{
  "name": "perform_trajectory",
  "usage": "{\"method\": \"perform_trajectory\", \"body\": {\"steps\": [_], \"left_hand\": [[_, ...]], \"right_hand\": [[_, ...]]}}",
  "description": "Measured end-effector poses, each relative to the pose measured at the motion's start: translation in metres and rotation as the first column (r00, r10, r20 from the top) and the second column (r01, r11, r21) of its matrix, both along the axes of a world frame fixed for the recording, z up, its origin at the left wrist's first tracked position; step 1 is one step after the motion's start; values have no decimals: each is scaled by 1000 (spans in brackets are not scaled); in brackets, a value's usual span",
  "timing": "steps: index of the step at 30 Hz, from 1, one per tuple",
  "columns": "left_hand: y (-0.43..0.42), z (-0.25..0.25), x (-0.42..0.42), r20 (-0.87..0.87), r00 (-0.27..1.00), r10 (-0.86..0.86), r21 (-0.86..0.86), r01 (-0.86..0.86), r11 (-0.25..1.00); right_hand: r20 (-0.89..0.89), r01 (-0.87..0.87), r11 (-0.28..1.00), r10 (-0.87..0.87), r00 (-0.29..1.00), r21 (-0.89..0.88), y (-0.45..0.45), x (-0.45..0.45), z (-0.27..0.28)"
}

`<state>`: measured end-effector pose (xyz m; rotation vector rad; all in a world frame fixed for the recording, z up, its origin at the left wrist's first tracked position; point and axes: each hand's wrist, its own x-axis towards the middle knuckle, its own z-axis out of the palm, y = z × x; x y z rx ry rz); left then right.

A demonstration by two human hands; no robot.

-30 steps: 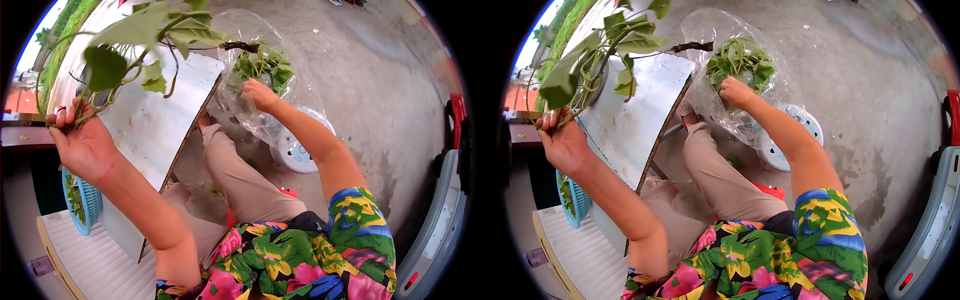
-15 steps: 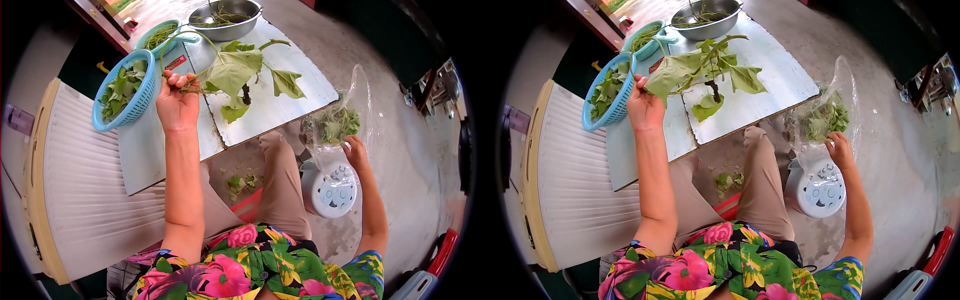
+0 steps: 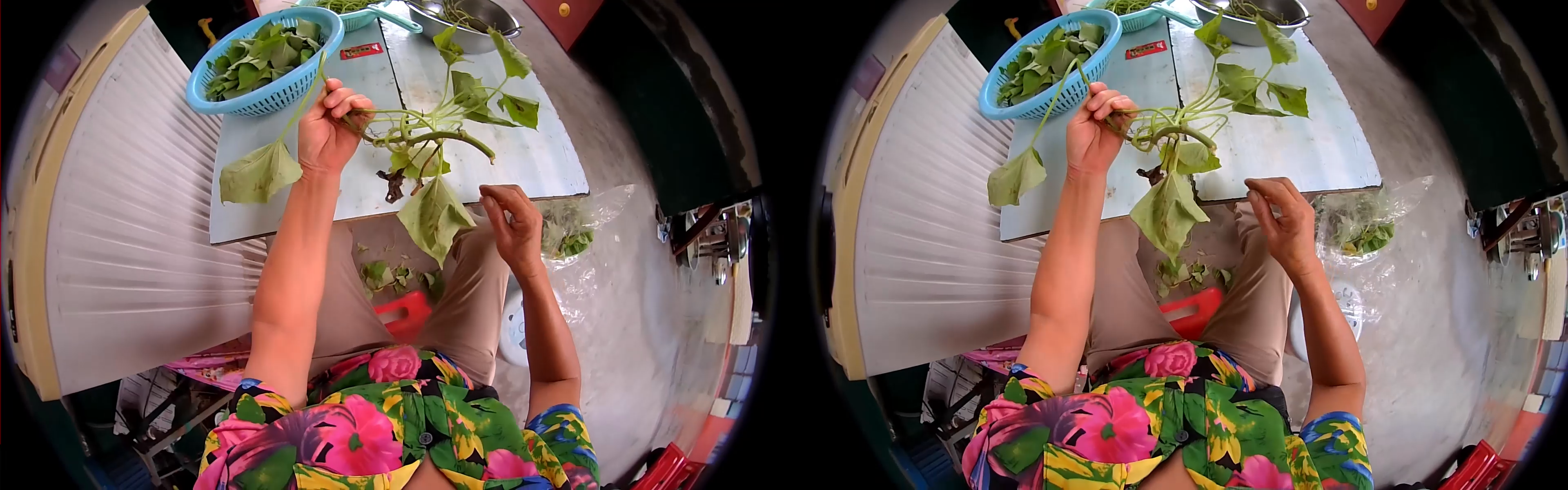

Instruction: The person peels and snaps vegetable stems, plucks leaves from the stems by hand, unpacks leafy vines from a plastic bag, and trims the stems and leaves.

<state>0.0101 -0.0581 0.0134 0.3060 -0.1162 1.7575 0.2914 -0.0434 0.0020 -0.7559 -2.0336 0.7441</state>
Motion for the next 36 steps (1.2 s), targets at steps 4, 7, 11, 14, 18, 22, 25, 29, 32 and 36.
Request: {"method": "perform_trajectory", "body": {"steps": [4,7,11,14,18,22,25,29,32,36], "left_hand": [[-5,-8,-7,19,1000,13,-17,-12,1000],[2,-16,-9,2,1000,31,-46,-31,998],[12,-23,-11,1,999,33,-126,-33,991],[15,-29,-10,48,999,3,-159,5,987],[17,-43,-13,81,997,-8,-221,26,975],[16,-41,-9,63,998,-9,-202,22,979],[15,-43,-13,67,995,-75,-208,87,974],[14,-47,-18,84,994,-64,-225,81,971],[15,-49,-18,106,993,-59,-210,80,974],[12,-40,-10,-61,986,158,-393,-169,904]], "right_hand": [[-396,-267,907,125,910,-327,-23,-44,9],[-607,-430,748,46,793,-505,-32,-61,7],[-670,-448,730,-17,742,-516,-34,-79,3],[-683,-426,706,-112,722,-566,-28,-84,-5],[-720,-374,725,-238,652,-579,-19,-93,-15],[-774,-583,566,-167,611,-583,-17,-95,-10],[-685,-421,676,-173,708,-605,-15,-103,-11],[-687,-504,564,-165,707,-654,-15,-103,-4],[-647,-448,613,-139,750,-651,-15,-102,-11],[-685,-528,514,-174,708,-676,-18,-98,-7]]}}
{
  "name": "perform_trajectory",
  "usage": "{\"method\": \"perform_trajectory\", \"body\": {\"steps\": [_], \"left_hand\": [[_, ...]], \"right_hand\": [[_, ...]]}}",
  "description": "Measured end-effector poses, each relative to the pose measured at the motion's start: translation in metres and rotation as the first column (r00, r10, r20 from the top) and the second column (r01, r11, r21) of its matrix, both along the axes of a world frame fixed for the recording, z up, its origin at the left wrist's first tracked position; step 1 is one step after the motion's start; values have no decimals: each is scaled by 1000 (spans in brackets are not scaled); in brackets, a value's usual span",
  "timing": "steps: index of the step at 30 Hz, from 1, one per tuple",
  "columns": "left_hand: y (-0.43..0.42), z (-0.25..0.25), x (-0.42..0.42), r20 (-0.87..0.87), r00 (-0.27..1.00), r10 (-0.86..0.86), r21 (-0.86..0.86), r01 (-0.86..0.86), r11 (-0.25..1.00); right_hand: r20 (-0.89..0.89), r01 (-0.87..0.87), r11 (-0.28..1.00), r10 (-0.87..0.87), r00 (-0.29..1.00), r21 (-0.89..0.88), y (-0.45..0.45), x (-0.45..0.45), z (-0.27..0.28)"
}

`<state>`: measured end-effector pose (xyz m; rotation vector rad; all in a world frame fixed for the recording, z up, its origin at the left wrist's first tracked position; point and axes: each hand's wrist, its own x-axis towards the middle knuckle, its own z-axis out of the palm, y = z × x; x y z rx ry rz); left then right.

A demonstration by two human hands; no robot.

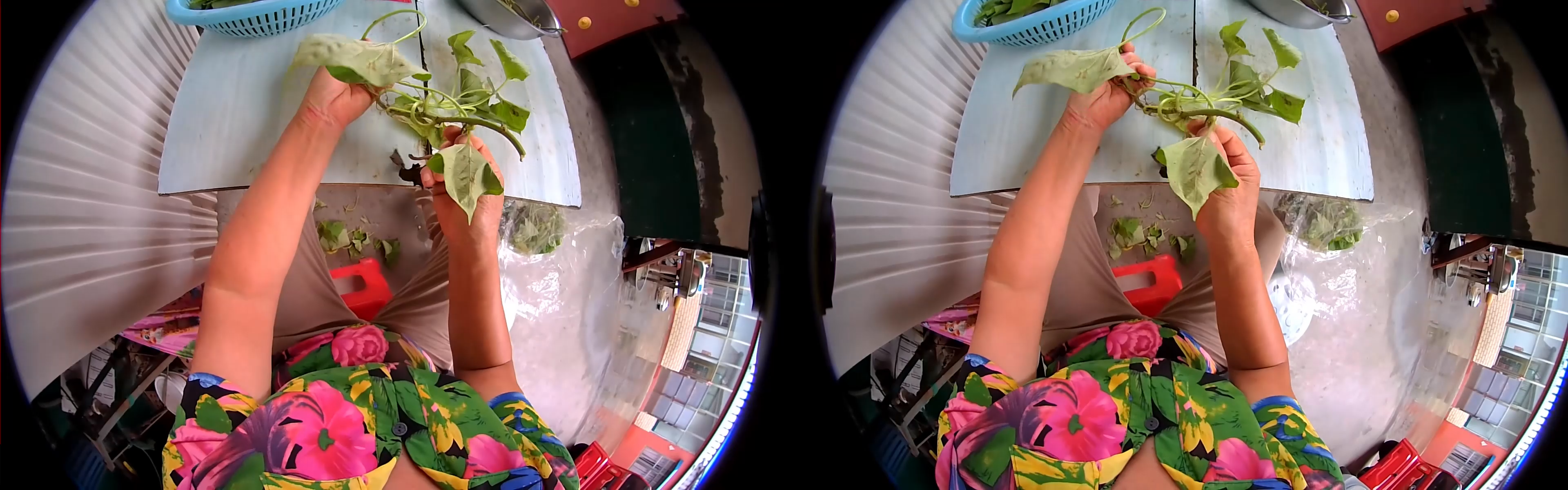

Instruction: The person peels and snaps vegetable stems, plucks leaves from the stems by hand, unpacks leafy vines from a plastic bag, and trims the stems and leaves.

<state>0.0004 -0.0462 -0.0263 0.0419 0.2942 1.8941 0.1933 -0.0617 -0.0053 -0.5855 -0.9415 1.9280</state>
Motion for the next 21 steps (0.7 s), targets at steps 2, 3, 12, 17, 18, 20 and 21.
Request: {"method": "perform_trajectory", "body": {"steps": [2,3,12,17,18,20,21], "left_hand": [[1,-12,-8,-74,994,-77,108,85,991],[1,-9,-6,-95,994,-48,88,56,995],[6,-13,-10,211,976,-47,45,39,998],[-2,-9,-12,87,951,-296,276,263,925],[-1,-11,-12,90,951,-296,277,261,925],[0,-13,-11,83,959,-270,255,242,936],[0,-14,-12,84,959,-271,258,242,935]], "right_hand": [[-159,-11,999,5,987,-37,-4,2,4],[-158,-10,999,4,987,-37,-5,3,5],[290,71,961,-150,945,267,-3,13,0],[236,222,779,-427,873,587,1,19,13],[248,200,781,-412,877,592,2,22,18],[233,201,781,-404,885,591,4,24,32],[246,221,773,-437,865,595,5,24,39]]}}
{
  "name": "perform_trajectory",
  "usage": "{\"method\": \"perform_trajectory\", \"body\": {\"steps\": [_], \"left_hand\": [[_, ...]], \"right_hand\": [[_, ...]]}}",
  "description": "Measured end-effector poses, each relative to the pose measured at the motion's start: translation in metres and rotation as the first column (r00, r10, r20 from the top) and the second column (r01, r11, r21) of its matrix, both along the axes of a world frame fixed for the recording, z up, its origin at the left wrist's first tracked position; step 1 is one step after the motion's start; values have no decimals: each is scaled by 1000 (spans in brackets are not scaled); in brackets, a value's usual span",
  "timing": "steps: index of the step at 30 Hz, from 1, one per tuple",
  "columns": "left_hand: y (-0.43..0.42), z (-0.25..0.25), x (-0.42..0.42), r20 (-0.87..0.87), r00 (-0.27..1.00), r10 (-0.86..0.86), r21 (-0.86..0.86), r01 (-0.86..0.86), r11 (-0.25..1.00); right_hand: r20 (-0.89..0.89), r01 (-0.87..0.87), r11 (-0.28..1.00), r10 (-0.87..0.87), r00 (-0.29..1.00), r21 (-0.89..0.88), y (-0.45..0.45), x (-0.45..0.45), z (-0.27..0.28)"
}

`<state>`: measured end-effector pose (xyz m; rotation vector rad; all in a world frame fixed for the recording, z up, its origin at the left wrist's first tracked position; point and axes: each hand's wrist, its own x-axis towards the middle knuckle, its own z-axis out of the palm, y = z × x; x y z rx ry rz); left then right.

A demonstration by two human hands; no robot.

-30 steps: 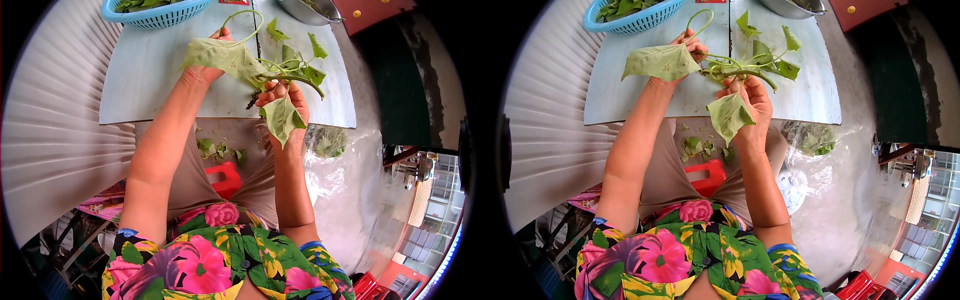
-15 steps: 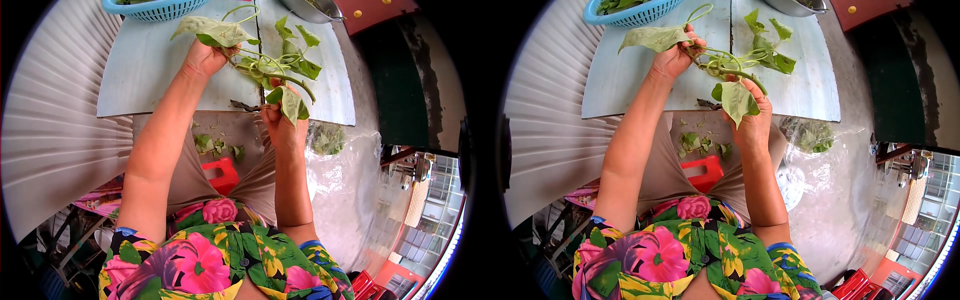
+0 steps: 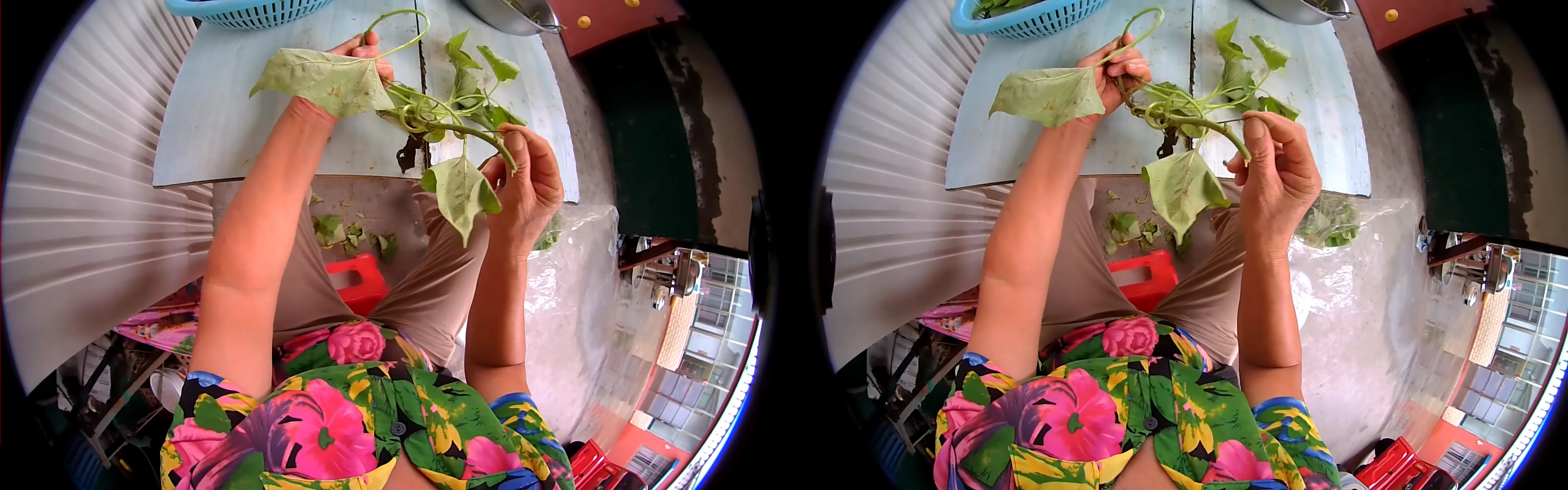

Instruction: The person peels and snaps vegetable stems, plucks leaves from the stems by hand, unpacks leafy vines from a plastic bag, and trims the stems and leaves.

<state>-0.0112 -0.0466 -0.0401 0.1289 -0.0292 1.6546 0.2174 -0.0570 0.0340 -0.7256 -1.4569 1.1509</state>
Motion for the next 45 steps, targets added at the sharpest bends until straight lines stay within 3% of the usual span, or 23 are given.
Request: {"method": "perform_trajectory", "body": {"steps": [3,5,7,9,11,13,14,15,19,21,23,25,27,28,30,32,34,39,42,45], "left_hand": [[-2,3,2,-54,997,-54,38,56,998],[-6,13,7,-83,996,9,-123,-19,992],[-5,7,5,-132,991,28,-118,-44,992],[-5,2,2,-71,996,-59,32,61,998],[-2,-1,-1,-79,994,-73,26,75,997],[2,-7,-5,-87,992,-87,19,89,996],[5,-11,-7,-53,993,-108,24,110,994],[7,-15,-10,-18,992,-128,29,129,991],[11,-20,-14,-22,989,-146,127,148,981],[11,-18,-9,10,988,157,-216,-151,965],[10,-13,-5,24,985,173,-217,-164,962],[1,3,1,-86,976,198,-227,-213,950],[5,-5,-3,-47,983,178,-197,-184,963],[7,-7,-5,-9,988,157,-166,-156,974],[9,-12,-8,25,988,150,-167,-144,975],[9,-11,-6,57,989,138,-168,-127,978],[9,-8,-4,29,979,202,-237,-190,953],[7,-9,-5,32,988,149,-222,-138,965],[5,-6,-4,12,990,139,-230,-132,964],[5,-4,-4,42,990,137,-258,-122,958]], "right_hand": [[-111,-3,995,14,994,98,8,3,19],[-174,-34,989,59,983,145,15,7,33],[-278,-60,978,116,953,201,22,8,48],[-340,-46,969,130,931,245,26,6,65],[-388,-125,960,218,896,250,34,12,81],[-465,-334,904,424,777,267,46,26,98],[-434,-409,862,506,746,300,49,36,109],[-426,-343,874,471,773,344,45,38,119],[-346,-472,780,613,711,411,22,55,141],[-268,-518,750,643,718,411,12,63,136],[-181,-575,716,675,716,397,3,64,124],[-231,-530,751,639,734,395,-12,59,99],[-143,-568,730,653,744,380,-17,58,74],[-147,-543,778,606,782,317,-20,59,60],[4,-490,861,494,869,133,-29,57,41],[196,-413,906,391,899,88,-30,53,24],[182,-345,939,340,923,-5,-27,46,10],[148,-207,945,250,957,-254,-15,14,-5],[215,-215,961,250,944,-173,-1,-1,-21],[174,-171,966,205,963,-195,0,-13,-22]]}}
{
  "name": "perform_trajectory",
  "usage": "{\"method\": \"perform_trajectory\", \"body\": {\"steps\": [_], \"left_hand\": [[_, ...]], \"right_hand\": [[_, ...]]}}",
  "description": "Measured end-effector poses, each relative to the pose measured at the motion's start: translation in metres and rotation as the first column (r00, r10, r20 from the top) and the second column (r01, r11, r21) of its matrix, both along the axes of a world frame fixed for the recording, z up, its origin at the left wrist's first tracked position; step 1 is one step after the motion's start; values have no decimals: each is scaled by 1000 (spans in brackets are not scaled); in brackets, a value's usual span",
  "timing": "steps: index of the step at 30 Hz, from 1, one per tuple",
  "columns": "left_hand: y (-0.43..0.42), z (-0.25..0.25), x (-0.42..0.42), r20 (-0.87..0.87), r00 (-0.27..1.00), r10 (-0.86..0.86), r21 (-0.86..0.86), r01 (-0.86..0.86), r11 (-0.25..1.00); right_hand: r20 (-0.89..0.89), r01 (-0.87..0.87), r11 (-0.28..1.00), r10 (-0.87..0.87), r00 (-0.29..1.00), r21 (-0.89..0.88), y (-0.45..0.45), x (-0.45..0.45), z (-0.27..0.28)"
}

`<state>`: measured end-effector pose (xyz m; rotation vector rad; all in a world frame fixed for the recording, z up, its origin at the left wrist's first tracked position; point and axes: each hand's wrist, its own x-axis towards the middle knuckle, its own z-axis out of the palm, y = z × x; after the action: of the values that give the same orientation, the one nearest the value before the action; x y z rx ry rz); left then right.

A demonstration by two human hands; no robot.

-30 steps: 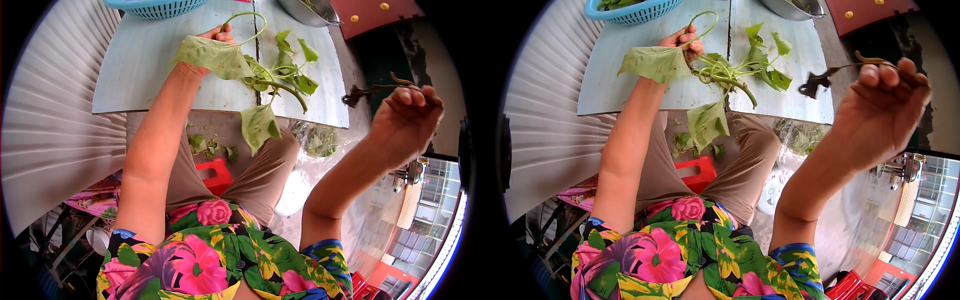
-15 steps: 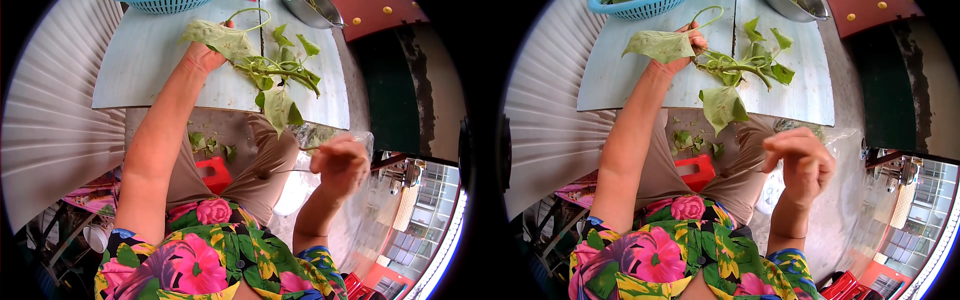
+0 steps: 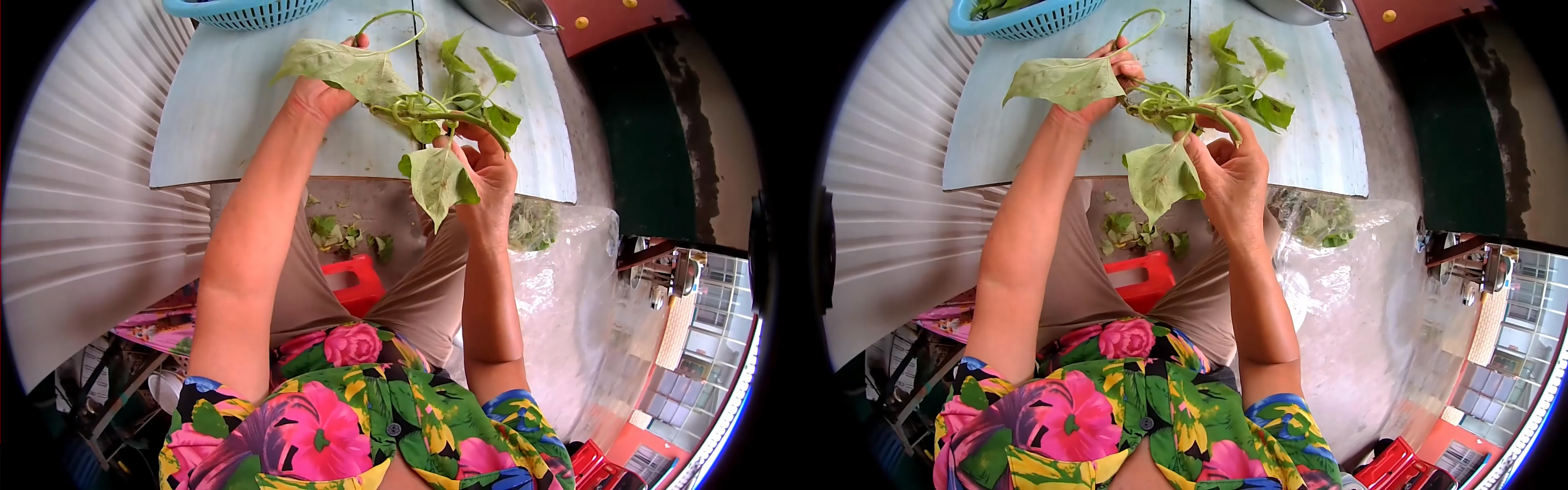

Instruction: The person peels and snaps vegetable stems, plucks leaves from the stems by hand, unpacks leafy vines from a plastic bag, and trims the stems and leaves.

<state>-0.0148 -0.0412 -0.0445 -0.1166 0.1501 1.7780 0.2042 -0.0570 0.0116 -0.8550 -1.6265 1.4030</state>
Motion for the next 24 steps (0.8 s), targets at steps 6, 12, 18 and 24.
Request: {"method": "perform_trajectory", "body": {"steps": [6,12,18,24], "left_hand": [[-3,6,0,-63,998,-9,36,11,999],[5,-4,-4,7,1000,-1,41,0,999],[-2,6,2,-163,984,67,-2,-68,998],[0,-5,-5,-243,970,-29,65,46,997]], "right_hand": [[-158,33,999,-27,987,33,-6,3,6],[-307,52,997,-65,949,-49,-18,23,19],[22,-142,987,141,990,71,-27,53,-18],[70,-172,969,187,980,-176,-37,49,-41]]}}
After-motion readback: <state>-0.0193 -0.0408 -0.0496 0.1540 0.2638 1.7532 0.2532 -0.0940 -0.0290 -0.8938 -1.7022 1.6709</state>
